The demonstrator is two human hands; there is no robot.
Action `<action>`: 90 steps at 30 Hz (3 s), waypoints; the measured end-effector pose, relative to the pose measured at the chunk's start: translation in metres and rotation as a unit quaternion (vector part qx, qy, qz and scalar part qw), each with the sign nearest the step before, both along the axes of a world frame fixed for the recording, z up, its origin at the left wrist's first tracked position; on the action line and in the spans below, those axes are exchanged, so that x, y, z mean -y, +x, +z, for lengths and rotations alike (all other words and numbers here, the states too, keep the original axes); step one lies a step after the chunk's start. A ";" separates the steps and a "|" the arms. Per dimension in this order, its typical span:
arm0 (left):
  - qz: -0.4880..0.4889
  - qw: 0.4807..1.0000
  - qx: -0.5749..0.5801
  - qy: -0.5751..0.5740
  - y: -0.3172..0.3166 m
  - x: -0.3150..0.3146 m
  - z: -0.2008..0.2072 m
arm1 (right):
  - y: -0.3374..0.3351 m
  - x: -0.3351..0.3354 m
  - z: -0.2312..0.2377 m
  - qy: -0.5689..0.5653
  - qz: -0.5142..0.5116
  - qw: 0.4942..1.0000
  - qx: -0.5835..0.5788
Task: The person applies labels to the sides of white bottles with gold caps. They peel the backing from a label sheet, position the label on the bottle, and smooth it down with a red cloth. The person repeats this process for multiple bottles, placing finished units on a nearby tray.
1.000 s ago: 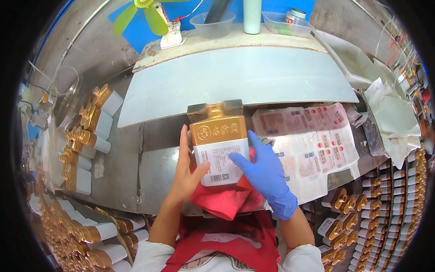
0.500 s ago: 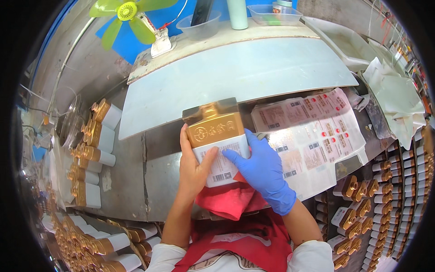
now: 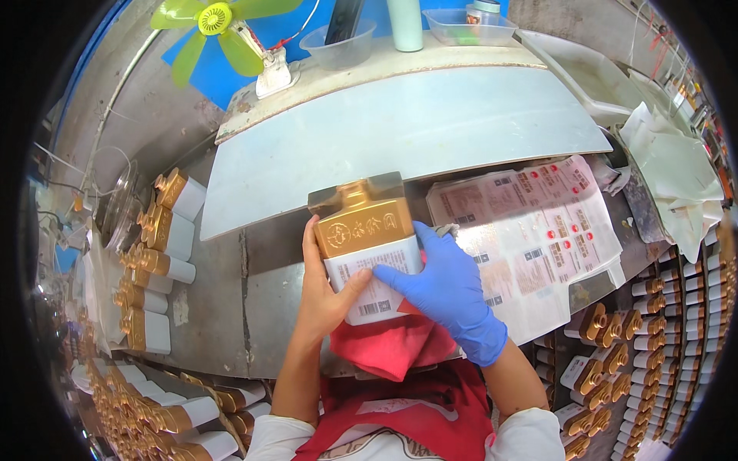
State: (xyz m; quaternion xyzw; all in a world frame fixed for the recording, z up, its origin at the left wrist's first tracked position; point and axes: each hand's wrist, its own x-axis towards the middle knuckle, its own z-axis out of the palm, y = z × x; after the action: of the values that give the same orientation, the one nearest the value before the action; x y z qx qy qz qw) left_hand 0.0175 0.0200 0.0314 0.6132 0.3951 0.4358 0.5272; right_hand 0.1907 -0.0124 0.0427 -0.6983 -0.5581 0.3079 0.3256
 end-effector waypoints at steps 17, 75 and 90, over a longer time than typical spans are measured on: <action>0.023 0.997 -0.076 -0.002 -0.001 0.001 0.008 | 0.004 0.002 0.006 0.008 0.038 0.999 -0.019; -0.018 0.998 -0.008 0.060 -0.019 -0.005 -0.018 | -0.017 -0.008 0.025 0.053 0.015 0.992 0.114; 0.006 0.998 0.033 -0.055 -0.013 -0.002 -0.005 | 0.000 -0.006 0.017 -0.026 0.006 0.999 -0.022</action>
State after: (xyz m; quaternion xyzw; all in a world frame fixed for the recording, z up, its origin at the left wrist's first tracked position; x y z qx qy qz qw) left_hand 0.0047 0.0218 0.0261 0.5661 0.4042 0.4366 0.5706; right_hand 0.1905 -0.0062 0.0593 -0.6960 -0.5470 0.3397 0.3177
